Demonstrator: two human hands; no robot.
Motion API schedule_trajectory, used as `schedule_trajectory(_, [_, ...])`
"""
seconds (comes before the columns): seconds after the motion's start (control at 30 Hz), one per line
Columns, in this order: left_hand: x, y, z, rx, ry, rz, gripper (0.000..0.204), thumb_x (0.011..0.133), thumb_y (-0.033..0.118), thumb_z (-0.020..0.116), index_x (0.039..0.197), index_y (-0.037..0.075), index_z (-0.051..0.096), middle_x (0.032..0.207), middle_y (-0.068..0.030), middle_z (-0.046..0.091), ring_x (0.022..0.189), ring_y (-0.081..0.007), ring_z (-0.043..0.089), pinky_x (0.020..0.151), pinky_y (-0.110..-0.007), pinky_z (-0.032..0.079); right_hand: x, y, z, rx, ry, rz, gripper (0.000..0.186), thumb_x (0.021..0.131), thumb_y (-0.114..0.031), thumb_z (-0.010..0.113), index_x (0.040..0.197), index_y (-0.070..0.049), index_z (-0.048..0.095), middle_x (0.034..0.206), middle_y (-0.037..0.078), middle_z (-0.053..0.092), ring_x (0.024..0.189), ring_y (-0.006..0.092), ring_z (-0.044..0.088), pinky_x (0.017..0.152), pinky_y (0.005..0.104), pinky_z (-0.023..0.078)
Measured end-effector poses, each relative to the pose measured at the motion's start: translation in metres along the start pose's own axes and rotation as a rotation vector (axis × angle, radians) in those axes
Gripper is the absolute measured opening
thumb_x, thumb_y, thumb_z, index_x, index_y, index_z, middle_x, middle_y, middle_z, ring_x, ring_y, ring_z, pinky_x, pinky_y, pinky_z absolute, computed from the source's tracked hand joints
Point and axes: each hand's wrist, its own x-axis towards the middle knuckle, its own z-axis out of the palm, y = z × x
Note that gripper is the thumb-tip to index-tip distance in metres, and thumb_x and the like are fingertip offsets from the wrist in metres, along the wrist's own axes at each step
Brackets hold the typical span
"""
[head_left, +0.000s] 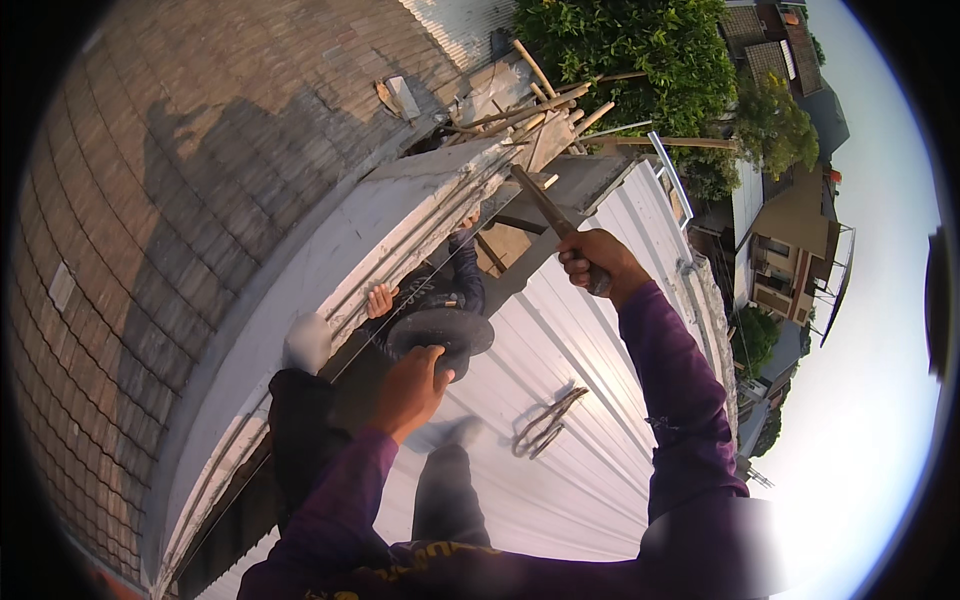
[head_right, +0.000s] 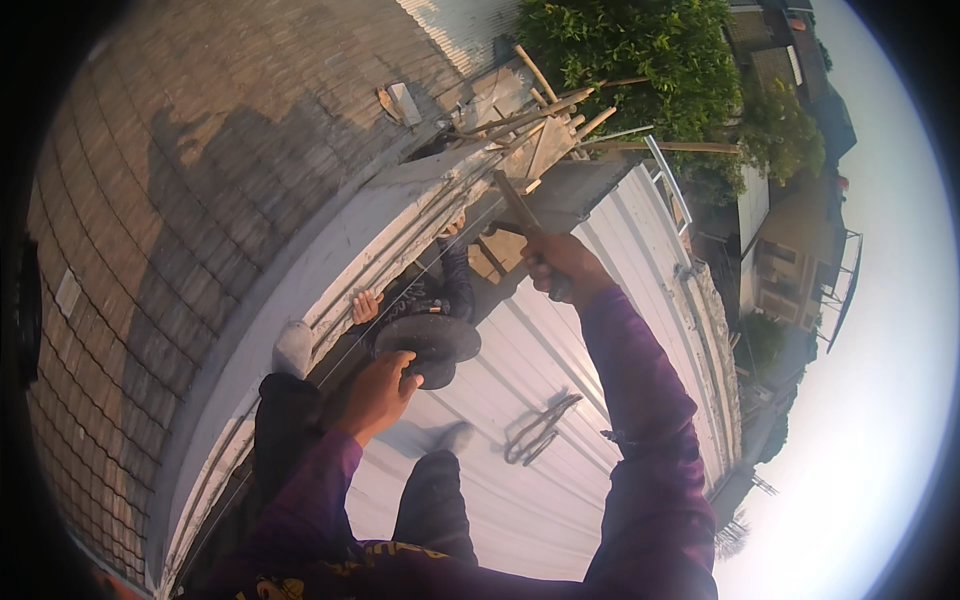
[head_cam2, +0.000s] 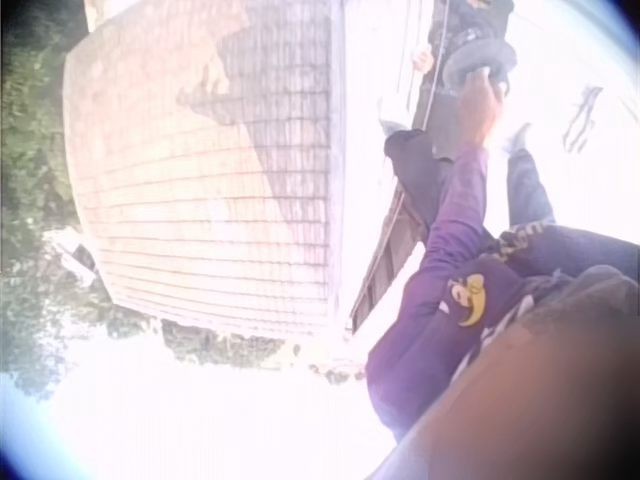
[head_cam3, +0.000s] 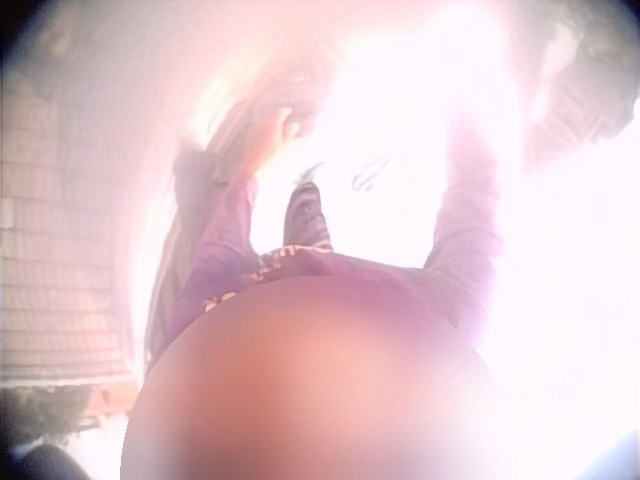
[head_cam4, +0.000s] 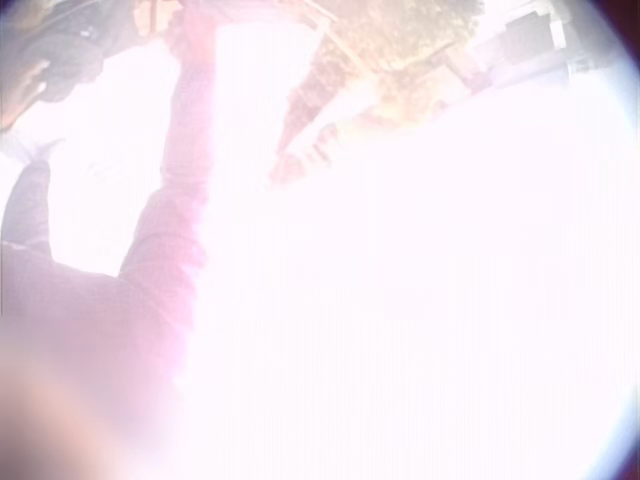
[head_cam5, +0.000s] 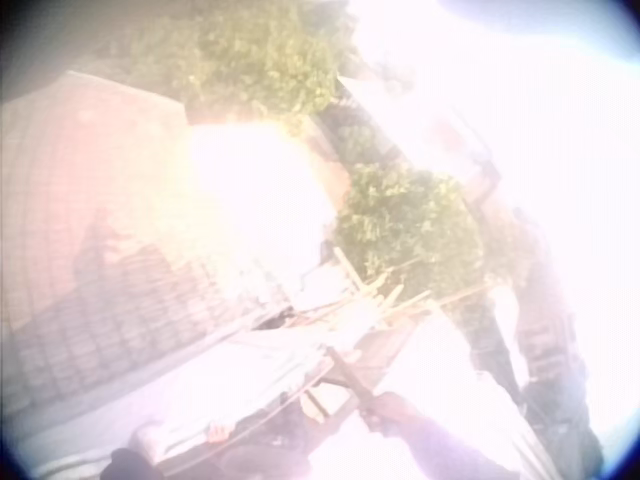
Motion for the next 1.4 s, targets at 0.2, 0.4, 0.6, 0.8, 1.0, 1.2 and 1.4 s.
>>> schedule_trajectory(0.2, [-0.001, -0.003, -0.005, 0.014, 0.01, 0.0, 0.041, 0.099, 0.027, 0.068, 0.128, 0.0, 0.061, 0.12, -0.0215, 0.068, 0.111, -0.0385, 0.066, 0.095, -0.046, 0.053, 0.015, -0.005, -0.004, -0.017, -0.002, 0.004, 0.007, 0.097, -0.003, 0.059, 0.095, -0.001, 0.053, 0.073, 0.002, 0.053, 0.051, 0.0058, 0.048, 0.041, 0.0222, 0.036])
schedule_trajectory(0.4, [-0.002, 0.017, -0.016, 0.021, 0.048, 0.007, 0.038, 0.098, 0.024, 0.068, 0.126, -0.001, 0.063, 0.115, -0.0226, 0.068, 0.107, -0.0392, 0.066, 0.094, -0.046, 0.053, 0.022, 0.001, -0.017, 0.022, -0.022, -0.011, 0.008, 0.096, -0.006, 0.062, 0.094, -0.002, 0.055, 0.074, 0.002, 0.057, 0.049, 0.0047, 0.048, 0.039, 0.0226, 0.036])
schedule_trajectory(0.6, [-0.009, 0.0, -0.002, 0.007, 0.069, 0.04, 0.037, 0.097, 0.023, 0.068, 0.125, -0.001, 0.063, 0.115, -0.0221, 0.068, 0.107, -0.0392, 0.066, 0.094, -0.047, 0.052, 0.001, -0.031, -0.006, -0.113, 0.026, 0.014, 0.013, 0.097, -0.004, 0.059, 0.092, -0.008, 0.047, 0.073, 0.0, 0.052, 0.045, 0.0024, 0.04, 0.037, 0.0213, 0.033])
schedule_trajectory(0.8, [-0.003, 0.001, 0.0, -0.053, 0.107, 0.001, 0.039, 0.097, 0.024, 0.069, 0.127, -0.001, 0.061, 0.115, -0.022, 0.067, 0.108, -0.0392, 0.066, 0.094, -0.047, 0.052, 0.004, -0.002, -0.002, 0.007, 0.037, -0.044, 0.016, 0.098, -0.004, 0.058, 0.09, -0.009, 0.046, 0.071, -0.001, 0.05, 0.044, 0.0025, 0.04, 0.037, 0.0213, 0.034])
schedule_trajectory(1.0, [0.008, 0.008, -0.002, -0.012, -0.003, -0.061, 0.041, 0.1, 0.027, 0.069, 0.129, 0.001, 0.06, 0.121, -0.0208, 0.067, 0.112, -0.0363, 0.067, 0.094, -0.045, 0.053, 0.003, 0.015, 0.027, 0.067, 0.085, -0.059, 0.021, 0.096, -0.007, 0.059, 0.078, -0.007, 0.048, 0.064, -0.001, 0.047, 0.044, 0.0064, 0.038, 0.038, 0.0254, 0.033])
schedule_trajectory(1.2, [0.038, 0.009, -0.021, -0.304, 0.095, -0.152, 0.04, 0.105, 0.029, 0.062, 0.128, -0.002, 0.06, 0.121, -0.0207, 0.068, 0.103, -0.0311, 0.07, 0.091, -0.039, 0.054, 0.009, 0.037, 0.077, 0.054, 0.169, -0.094, 0.017, 0.091, -0.008, 0.059, 0.077, -0.005, 0.05, 0.063, 0.001, 0.047, 0.048, 0.0101, 0.043, 0.042, 0.0291, 0.037])
schedule_trajectory(1.4, [0.081, -0.009, -0.063, -0.576, 0.467, -0.202, 0.044, 0.113, 0.033, 0.047, 0.134, -0.004, 0.058, 0.121, -0.0172, 0.067, 0.106, -0.0236, 0.067, 0.095, -0.035, 0.051, 0.079, 0.14, 0.182, -0.055, 0.521, -0.297, 0.023, 0.095, -0.014, 0.059, 0.107, 0.002, 0.047, 0.077, 0.015, 0.061, 0.056, 0.0223, 0.06, 0.051, 0.04, 0.05])
